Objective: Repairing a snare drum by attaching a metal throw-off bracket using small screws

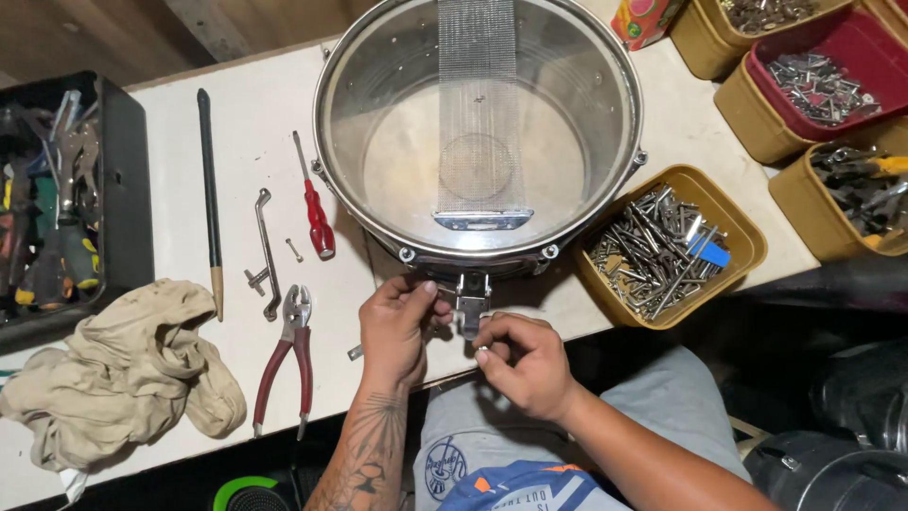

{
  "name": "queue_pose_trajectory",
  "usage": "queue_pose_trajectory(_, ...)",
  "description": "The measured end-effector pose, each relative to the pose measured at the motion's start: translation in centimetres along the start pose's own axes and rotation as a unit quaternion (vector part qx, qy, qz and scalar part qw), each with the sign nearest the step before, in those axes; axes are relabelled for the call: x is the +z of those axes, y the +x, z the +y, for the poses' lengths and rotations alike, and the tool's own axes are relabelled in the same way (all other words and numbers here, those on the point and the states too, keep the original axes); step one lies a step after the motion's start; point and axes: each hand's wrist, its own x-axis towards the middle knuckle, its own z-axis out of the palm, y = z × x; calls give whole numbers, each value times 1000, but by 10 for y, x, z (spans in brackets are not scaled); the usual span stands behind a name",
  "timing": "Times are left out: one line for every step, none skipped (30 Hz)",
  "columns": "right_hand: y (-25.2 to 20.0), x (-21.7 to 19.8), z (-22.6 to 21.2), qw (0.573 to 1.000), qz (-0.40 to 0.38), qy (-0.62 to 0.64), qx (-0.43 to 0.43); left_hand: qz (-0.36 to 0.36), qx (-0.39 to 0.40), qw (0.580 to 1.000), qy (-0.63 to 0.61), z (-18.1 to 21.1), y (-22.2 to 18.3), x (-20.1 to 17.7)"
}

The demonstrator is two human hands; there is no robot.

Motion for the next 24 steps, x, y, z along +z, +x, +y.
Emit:
queue_pose_trajectory(-2, 0, -4, 1000, -2, 0, 1, 2, 0, 1000, -1, 5, -4, 3)
queue_pose_trajectory(-4, -1, -7, 999, -22, -35, 10, 2, -20, 1000, 11, 9, -8, 5)
queue_pose_trajectory(-6, -1, -11, 996, -42, -70, 17, 0, -40, 999, 23, 14, -12, 9)
queue_pose_trajectory(-5, -1, -12, 996, -43, -71, 17, 0, -40, 999, 22, 14, -12, 10)
queue_pose_trajectory(-4, 0, -13, 997, -45, -67, 14, 0, -48, 999, 25, 15, -13, 10)
queue_pose_trajectory(-4, 0, -14, 997, -48, -63, 11, -1, -55, 998, 27, 15, -14, 11)
queue_pose_trajectory(-5, 0, -15, 997, -48, -63, 12, 0, -56, 998, 27, 13, -14, 10)
queue_pose_trajectory(-5, 0, -16, 997, -49, -59, 11, 4, -62, 998, 23, 12, -13, 9)
queue_pose_trajectory(-4, 1, -17, 997, -50, -56, 8, 7, -65, 998, 19, 12, -12, 9)
queue_pose_trajectory(-3, 2, -18, 997, -51, -55, 8, 7, -65, 998, 19, 12, -12, 9)
queue_pose_trajectory(-2, 3, -20, 998, -48, -47, 2, 7, -74, 997, 16, 13, -13, 10)
queue_pose_trajectory(-2, 4, -22, 998, -45, -39, -5, 6, -83, 996, 14, 14, -13, 11)
queue_pose_trajectory(-1, 4, -22, 998, -45, -39, -5, 5, -83, 996, 14, 14, -14, 11)
queue_pose_trajectory(-1, 4, -23, 998, -47, -35, -4, 0, -86, 996, 12, 14, -14, 11)
queue_pose_trajectory(-1, 4, -24, 998, -49, -30, -3, -5, -88, 996, 10, 14, -15, 12)
queue_pose_trajectory(-2, 3, -23, 998, -49, -31, -4, -5, -88, 996, 10, 14, -14, 13)
queue_pose_trajectory(-3, 3, -22, 998, -49, -30, 0, 3, -88, 996, 11, 13, -14, 13)
queue_pose_trajectory(-4, 2, -21, 998, -49, -29, 4, 11, -87, 996, 13, 13, -13, 13)
queue_pose_trajectory(-4, 2, -21, 998, -49, -29, 4, 11, -87, 996, 12, 11, -12, 13)
queue_pose_trajectory(-4, 2, -20, 998, -49, -33, 2, 12, -91, 996, 10, 10, -12, 12)
queue_pose_trajectory(-4, 2, -20, 998, -50, -37, -1, 12, -94, 995, 8, 9, -11, 12)
queue_pose_trajectory(-3, 2, -21, 998, -50, -38, -1, 12, -94, 995, 8, 8, -11, 12)
queue_pose_trajectory(-2, 1, -22, 997, -54, -48, -1, 2, -92, 996, 3, 8, -12, 11)
queue_pose_trajectory(-2, 1, -22, 997, -58, -58, -2, -7, -89, 996, -2, 7, -13, 11)
